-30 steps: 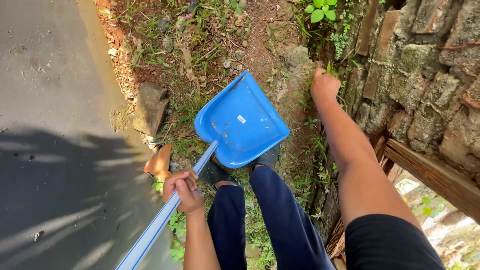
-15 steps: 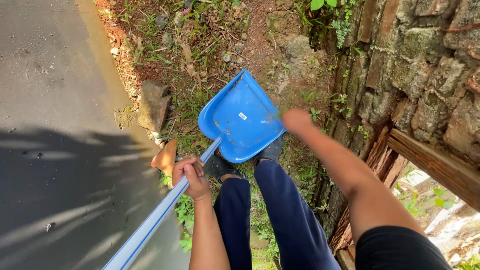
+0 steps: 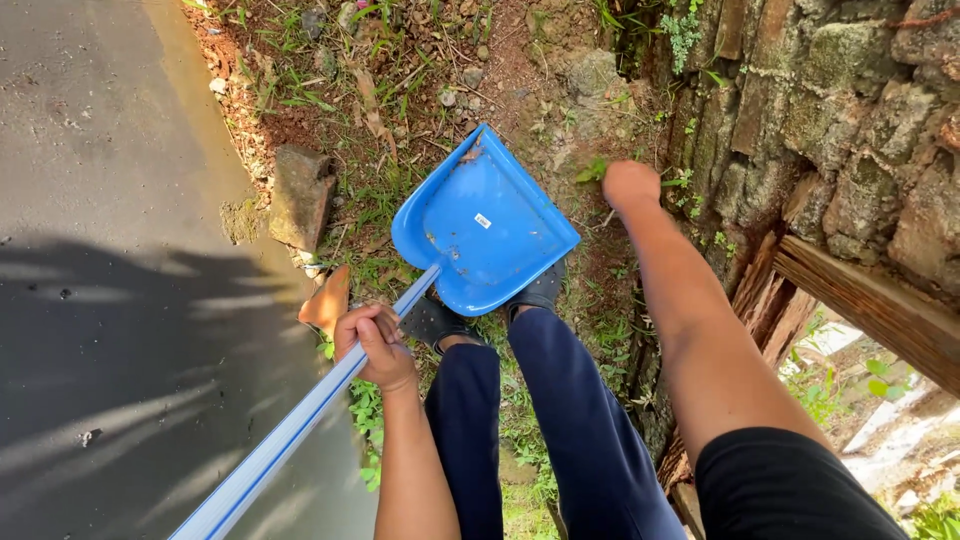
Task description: The person is picking weeds and putting them in a dustpan.
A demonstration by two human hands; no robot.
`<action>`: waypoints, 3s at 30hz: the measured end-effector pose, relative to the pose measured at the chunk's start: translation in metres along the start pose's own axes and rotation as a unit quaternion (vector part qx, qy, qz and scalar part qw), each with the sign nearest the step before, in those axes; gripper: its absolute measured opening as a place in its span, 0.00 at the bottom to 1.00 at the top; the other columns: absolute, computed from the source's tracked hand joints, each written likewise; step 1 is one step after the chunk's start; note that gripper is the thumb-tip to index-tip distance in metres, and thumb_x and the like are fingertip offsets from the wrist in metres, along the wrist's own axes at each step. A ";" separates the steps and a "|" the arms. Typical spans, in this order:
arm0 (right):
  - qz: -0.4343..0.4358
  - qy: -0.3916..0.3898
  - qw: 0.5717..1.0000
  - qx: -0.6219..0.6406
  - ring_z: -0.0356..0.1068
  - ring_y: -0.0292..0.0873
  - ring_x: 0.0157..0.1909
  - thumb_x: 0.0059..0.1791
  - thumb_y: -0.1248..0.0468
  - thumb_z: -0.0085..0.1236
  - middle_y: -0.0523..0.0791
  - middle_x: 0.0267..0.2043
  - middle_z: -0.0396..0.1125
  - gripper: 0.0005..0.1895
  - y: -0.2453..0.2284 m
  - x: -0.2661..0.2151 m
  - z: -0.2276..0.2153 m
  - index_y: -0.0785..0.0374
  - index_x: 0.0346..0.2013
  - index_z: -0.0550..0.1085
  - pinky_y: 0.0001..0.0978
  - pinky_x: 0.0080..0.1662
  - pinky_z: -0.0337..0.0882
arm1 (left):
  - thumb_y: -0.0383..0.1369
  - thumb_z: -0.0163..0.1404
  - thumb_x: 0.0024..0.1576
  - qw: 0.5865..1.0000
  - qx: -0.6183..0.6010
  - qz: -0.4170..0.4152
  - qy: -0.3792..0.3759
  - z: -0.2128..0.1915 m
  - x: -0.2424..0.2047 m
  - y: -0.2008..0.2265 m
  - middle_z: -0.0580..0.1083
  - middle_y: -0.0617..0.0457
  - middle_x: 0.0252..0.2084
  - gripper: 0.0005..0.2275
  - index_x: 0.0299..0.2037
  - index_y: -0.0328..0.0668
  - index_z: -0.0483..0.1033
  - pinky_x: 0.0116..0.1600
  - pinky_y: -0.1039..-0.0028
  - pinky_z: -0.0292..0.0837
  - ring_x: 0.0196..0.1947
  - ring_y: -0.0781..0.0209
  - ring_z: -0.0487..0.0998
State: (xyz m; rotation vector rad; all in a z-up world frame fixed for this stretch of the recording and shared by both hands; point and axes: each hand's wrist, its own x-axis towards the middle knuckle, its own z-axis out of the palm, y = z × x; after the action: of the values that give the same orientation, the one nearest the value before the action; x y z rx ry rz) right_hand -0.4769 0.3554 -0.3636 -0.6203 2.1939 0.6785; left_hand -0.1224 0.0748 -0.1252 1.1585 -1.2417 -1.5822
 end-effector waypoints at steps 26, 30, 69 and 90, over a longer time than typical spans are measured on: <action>0.031 -0.052 0.998 -0.016 0.78 0.52 0.38 0.57 0.61 0.44 0.54 0.40 0.76 0.16 -0.011 -0.018 -0.033 0.67 0.54 0.69 0.45 0.34 0.76 | 0.35 0.46 0.69 1.000 -0.001 0.014 -0.010 -0.003 -0.002 0.004 0.61 0.56 0.21 0.11 0.40 0.33 0.71 0.35 0.72 0.66 0.20 0.69 0.59; -0.217 -0.078 0.973 -0.005 0.76 0.54 0.39 0.54 0.63 0.44 0.54 0.39 0.75 0.12 -0.057 -0.087 -0.033 0.62 0.48 0.73 0.48 0.39 0.75 | 0.35 0.46 0.69 1.000 -0.001 0.004 -0.009 -0.003 -0.004 0.001 0.61 0.57 0.21 0.11 0.40 0.33 0.72 0.34 0.74 0.65 0.20 0.70 0.59; -0.138 0.062 0.988 -0.022 0.77 0.54 0.37 0.57 0.63 0.42 0.53 0.38 0.73 0.11 -0.073 -0.087 -0.005 0.64 0.51 0.67 0.50 0.33 0.78 | 0.37 0.48 0.69 0.998 0.062 0.023 0.008 -0.014 0.002 0.039 0.62 0.54 0.22 0.13 0.40 0.32 0.71 0.32 0.74 0.64 0.20 0.68 0.61; 0.041 -0.019 0.997 0.068 0.78 0.55 0.40 0.58 0.63 0.37 0.56 0.40 0.75 0.13 -0.035 -0.069 0.055 0.67 0.50 0.68 0.50 0.37 0.79 | 0.38 0.49 0.68 0.999 0.025 0.046 0.006 -0.032 -0.004 0.030 0.61 0.56 0.21 0.13 0.40 0.33 0.70 0.35 0.72 0.66 0.19 0.68 0.60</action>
State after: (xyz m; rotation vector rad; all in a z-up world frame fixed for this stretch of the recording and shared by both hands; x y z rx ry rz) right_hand -0.3857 0.3789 -0.3524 -0.4461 2.2186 0.5718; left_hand -0.0894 0.0647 -0.0980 1.1235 -1.3148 -1.4831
